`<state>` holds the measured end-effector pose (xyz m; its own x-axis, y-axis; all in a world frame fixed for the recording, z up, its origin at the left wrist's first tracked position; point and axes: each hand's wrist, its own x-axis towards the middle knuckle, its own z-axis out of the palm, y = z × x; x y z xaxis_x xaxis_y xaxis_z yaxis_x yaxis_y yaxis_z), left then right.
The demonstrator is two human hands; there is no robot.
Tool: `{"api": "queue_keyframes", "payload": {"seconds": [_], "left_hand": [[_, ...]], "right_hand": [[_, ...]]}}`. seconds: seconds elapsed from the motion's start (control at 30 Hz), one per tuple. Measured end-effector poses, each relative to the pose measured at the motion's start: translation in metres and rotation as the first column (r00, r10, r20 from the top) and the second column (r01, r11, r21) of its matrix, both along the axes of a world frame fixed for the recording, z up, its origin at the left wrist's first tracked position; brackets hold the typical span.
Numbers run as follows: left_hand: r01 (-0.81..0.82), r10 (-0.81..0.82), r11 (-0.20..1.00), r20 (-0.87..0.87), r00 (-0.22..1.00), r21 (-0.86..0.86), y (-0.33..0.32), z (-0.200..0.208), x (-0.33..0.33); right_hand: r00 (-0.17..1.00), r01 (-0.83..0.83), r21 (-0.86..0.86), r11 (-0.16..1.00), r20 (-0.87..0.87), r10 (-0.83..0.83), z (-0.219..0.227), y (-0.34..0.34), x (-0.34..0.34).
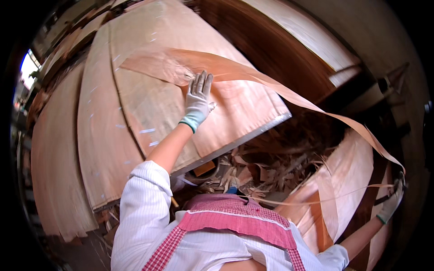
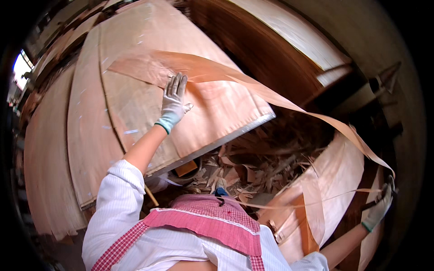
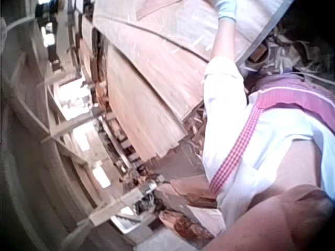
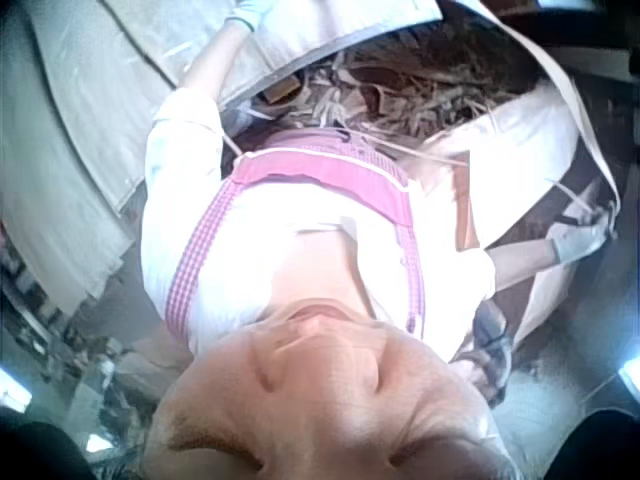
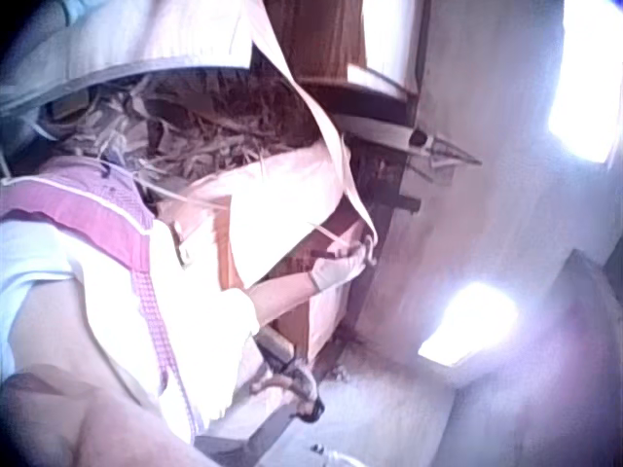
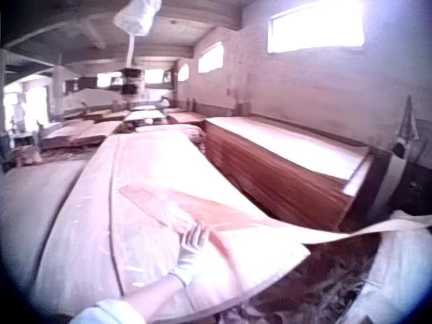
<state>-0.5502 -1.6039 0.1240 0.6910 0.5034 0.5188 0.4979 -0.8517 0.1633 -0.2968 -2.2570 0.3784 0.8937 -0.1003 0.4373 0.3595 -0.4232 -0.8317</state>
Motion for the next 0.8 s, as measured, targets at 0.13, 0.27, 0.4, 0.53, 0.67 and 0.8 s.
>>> {"api": "queue_keyframes", "payload": {"seconds": [0.13,0.27,0.4,0.53,0.67,0.8], "left_hand": [[0.184,-0.18,0.983,-0.155,0.971,0.014,-0.028,-0.004,0.098],[0.26,-0.24,0.966,-0.406,0.882,-0.007,-0.056,-0.024,0.157],[0.27,-0.266,0.96,-0.543,0.796,-0.075,-0.073,-0.062,0.187],[0.439,-0.49,0.869,-0.522,0.699,-0.228,-0.093,-0.067,0.243],[0.486,-0.538,0.837,-0.546,0.642,-0.253,-0.106,-0.084,0.294],[0.409,-0.557,0.83,-0.559,0.614,-0.378,-0.104,-0.1,0.333]], "right_hand": [[0.983,0.109,-0.078,0.991,-0.138,-0.119,-0.038,-0.099,0.077],[0.843,0.538,-0.594,0.599,0.369,-0.392,-0.078,-0.067,0.106],[1.0,-0.009,-0.451,0.893,0.002,0.011,-0.149,0.092,0.088],[0.783,-0.536,-0.158,0.83,-0.462,0.418,-0.283,0.225,0.035],[0.45,-0.433,0.272,0.859,-0.761,0.468,-0.361,0.298,0.038],[0.213,0.193,0.717,0.67,-0.697,0.685,-0.397,0.352,0.098]]}}
